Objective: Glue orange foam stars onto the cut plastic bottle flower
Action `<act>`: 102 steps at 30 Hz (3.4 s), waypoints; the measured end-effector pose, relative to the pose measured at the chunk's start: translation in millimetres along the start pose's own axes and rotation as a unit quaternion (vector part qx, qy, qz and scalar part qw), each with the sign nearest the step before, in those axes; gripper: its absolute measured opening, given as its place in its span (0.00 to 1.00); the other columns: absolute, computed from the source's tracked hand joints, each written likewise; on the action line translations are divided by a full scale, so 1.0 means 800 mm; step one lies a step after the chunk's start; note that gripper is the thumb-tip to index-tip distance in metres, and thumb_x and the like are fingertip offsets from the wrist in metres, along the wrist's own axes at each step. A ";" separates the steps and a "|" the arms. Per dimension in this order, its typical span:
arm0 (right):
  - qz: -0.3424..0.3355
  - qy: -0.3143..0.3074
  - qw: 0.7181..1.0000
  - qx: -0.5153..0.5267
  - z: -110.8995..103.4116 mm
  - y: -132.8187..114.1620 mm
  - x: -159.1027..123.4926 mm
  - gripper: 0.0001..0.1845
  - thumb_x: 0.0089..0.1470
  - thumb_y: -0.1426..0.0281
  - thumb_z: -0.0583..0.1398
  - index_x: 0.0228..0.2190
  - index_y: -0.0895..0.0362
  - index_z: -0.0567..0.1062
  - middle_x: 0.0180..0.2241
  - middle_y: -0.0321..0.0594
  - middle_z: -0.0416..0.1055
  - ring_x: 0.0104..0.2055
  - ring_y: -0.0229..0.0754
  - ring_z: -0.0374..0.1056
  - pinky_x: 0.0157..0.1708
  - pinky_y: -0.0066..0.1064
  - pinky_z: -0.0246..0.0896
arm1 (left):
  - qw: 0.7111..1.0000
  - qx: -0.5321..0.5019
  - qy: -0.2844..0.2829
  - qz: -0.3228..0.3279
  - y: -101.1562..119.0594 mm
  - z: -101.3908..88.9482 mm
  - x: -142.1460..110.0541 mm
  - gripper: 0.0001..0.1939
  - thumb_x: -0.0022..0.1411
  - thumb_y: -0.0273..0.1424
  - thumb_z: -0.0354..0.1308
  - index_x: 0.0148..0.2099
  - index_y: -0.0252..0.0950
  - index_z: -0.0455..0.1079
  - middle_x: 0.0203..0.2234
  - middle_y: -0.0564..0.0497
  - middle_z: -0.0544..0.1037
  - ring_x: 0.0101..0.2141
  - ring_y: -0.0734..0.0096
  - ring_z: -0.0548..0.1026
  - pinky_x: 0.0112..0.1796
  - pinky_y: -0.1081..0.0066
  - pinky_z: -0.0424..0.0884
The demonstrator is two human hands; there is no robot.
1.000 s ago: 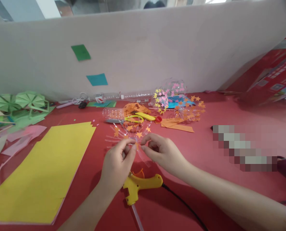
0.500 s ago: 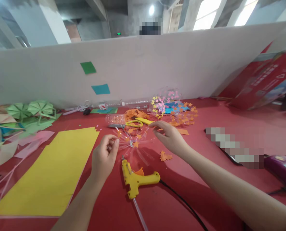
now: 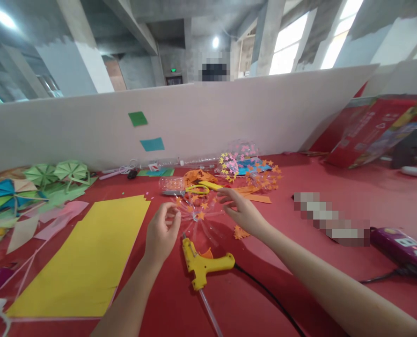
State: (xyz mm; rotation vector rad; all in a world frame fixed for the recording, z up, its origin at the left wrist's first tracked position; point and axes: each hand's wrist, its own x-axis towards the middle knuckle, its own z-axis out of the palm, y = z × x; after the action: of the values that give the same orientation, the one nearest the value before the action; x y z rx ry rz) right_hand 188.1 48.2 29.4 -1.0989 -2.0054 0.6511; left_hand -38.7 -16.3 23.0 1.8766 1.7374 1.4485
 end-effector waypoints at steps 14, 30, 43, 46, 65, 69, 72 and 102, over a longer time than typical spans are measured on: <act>0.027 -0.166 0.961 -0.220 -0.035 0.037 -0.022 0.08 0.46 0.76 0.58 0.30 0.59 0.75 0.30 0.42 0.73 0.31 0.40 0.67 0.30 0.27 0.57 | 0.992 0.101 0.004 0.075 -0.005 0.005 0.002 0.09 0.57 0.25 0.53 0.41 0.37 0.61 0.31 0.51 0.67 0.29 0.71 0.69 0.31 0.69 0.70; -0.022 -0.232 0.908 -0.348 -0.030 0.021 -0.031 0.07 0.54 0.73 0.55 0.32 0.58 0.74 0.36 0.45 0.73 0.36 0.42 0.69 0.30 0.28 0.53 | 0.988 0.008 0.008 0.156 0.024 0.009 -0.024 0.06 0.61 0.24 0.50 0.39 0.37 0.65 0.32 0.51 0.71 0.32 0.73 0.71 0.32 0.74 0.69; -0.023 -0.236 0.904 -0.355 -0.028 0.024 -0.029 0.06 0.53 0.73 0.56 0.33 0.59 0.73 0.35 0.45 0.73 0.34 0.42 0.69 0.29 0.28 0.52 | 0.985 -0.007 -0.050 0.164 0.033 0.011 -0.033 0.06 0.61 0.24 0.49 0.39 0.37 0.65 0.28 0.53 0.71 0.26 0.76 0.69 0.28 0.76 0.67; -0.032 -0.250 0.907 -0.337 -0.039 0.020 -0.032 0.07 0.52 0.70 0.58 0.34 0.58 0.73 0.36 0.44 0.72 0.36 0.43 0.69 0.30 0.28 0.53 | 0.985 -0.009 -0.057 0.162 0.034 0.012 -0.033 0.06 0.61 0.25 0.49 0.38 0.37 0.65 0.27 0.53 0.70 0.25 0.77 0.68 0.27 0.76 0.66; -0.016 -0.184 0.976 -0.113 -0.041 -0.010 -0.036 0.05 0.52 0.75 0.53 0.27 0.58 0.69 0.27 0.36 0.69 0.29 0.35 0.65 0.30 0.25 0.58 | 0.981 -0.065 -0.119 0.137 0.041 0.011 -0.037 0.05 0.61 0.25 0.50 0.36 0.36 0.66 0.25 0.54 0.68 0.24 0.76 0.65 0.27 0.75 0.63; -0.036 -0.127 0.986 0.104 -0.025 -0.039 -0.051 0.05 0.52 0.72 0.56 0.25 0.58 0.69 0.27 0.35 0.67 0.29 0.35 0.64 0.32 0.26 0.61 | 0.970 -0.112 -0.211 0.040 0.057 0.017 -0.040 0.08 0.61 0.30 0.51 0.31 0.36 0.69 0.23 0.53 0.68 0.24 0.75 0.65 0.26 0.74 0.62; -0.059 -0.077 0.986 0.135 -0.007 -0.051 -0.061 0.04 0.51 0.74 0.56 0.26 0.57 0.70 0.25 0.35 0.67 0.28 0.35 0.63 0.30 0.26 0.60 | 0.958 -0.173 -0.227 -0.026 0.065 0.023 -0.040 0.09 0.59 0.31 0.51 0.28 0.35 0.68 0.22 0.53 0.67 0.24 0.75 0.65 0.26 0.75 0.62; -0.224 -0.250 0.899 -0.281 0.032 -0.062 -0.088 0.16 0.50 0.74 0.56 0.43 0.60 0.70 0.40 0.45 0.71 0.38 0.46 0.65 0.33 0.33 0.58 | 0.972 -0.215 -0.022 -0.095 0.024 -0.007 -0.006 0.09 0.58 0.31 0.54 0.25 0.36 0.64 0.17 0.59 0.62 0.18 0.81 0.57 0.19 0.77 0.54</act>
State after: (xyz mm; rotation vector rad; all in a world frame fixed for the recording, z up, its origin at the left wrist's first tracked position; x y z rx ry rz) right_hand 168.8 -39.0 24.1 -0.7540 -2.8913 0.0952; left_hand -29.7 -28.1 37.1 1.4651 1.3963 1.5412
